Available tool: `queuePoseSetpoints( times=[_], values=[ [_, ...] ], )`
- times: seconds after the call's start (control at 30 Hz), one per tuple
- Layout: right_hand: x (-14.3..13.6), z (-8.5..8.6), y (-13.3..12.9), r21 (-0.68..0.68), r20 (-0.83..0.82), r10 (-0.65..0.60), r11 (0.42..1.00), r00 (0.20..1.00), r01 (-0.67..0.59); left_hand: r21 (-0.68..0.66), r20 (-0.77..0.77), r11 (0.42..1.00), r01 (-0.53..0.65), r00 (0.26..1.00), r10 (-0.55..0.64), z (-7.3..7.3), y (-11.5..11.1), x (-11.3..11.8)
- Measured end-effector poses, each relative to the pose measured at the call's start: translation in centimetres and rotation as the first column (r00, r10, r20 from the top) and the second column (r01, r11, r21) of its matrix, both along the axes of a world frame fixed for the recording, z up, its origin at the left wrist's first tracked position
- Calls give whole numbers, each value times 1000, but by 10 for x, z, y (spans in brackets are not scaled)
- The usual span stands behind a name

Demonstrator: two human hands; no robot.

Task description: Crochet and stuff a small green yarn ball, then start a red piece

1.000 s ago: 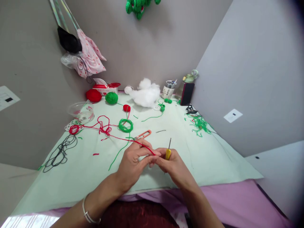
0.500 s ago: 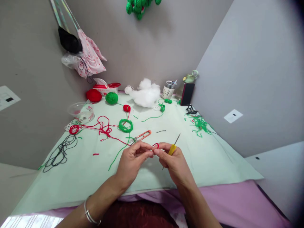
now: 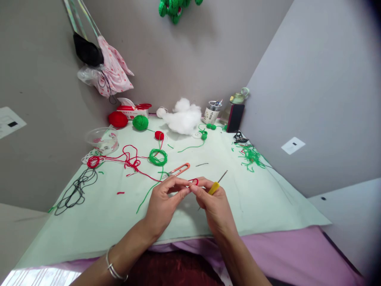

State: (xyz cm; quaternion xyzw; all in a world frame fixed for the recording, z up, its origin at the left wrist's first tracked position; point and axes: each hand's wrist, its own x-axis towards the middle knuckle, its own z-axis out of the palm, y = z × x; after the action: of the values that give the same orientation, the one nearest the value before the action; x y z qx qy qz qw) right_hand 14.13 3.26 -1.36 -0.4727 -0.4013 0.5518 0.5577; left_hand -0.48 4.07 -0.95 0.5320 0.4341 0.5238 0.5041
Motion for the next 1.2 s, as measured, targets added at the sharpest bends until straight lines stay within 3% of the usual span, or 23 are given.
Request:
queuePoseSetpoints(
  times=[0.17,0.27,0.4,0.53,0.63,0.77,0.87,1.0,1.1,1.2],
  values=[
    [-5,-1,0,-16,-60,-11,1000,998,10,-8,-18,1000,1,1000,-1,1,0,0],
    [-6,-2,1,-40,-80,-20,999,997,16,-81,-8,994,77,997,-78,0,0,0],
    [-5,-1,2,-63,-83,4,998,997,-9,-213,176,947,242,962,-207,-3,-2,1],
    [8,2,2,-35,-60,43,998,997,-45,-287,381,898,335,900,-214,-5,-4,0],
    [24,6,-1,115,149,-23,993,989,6,-322,423,900,292,896,-139,-3,-3,-4],
    [41,10,-9,235,474,-223,964,852,122,-320,406,925,207,912,-63,-1,-2,-9],
    [41,9,-18,263,417,-219,958,882,114,-309,366,934,179,929,-57,1,-3,-9],
    [32,8,-30,291,295,-94,957,951,5,-311,340,934,178,938,-65,1,-5,-7],
    [24,9,-36,291,342,-26,953,939,-80,-301,364,934,194,928,-76,1,-7,-6],
    [17,10,-36,395,474,-108,913,874,-101,-294,399,931,218,913,-88,2,-8,-6]
  ],
)
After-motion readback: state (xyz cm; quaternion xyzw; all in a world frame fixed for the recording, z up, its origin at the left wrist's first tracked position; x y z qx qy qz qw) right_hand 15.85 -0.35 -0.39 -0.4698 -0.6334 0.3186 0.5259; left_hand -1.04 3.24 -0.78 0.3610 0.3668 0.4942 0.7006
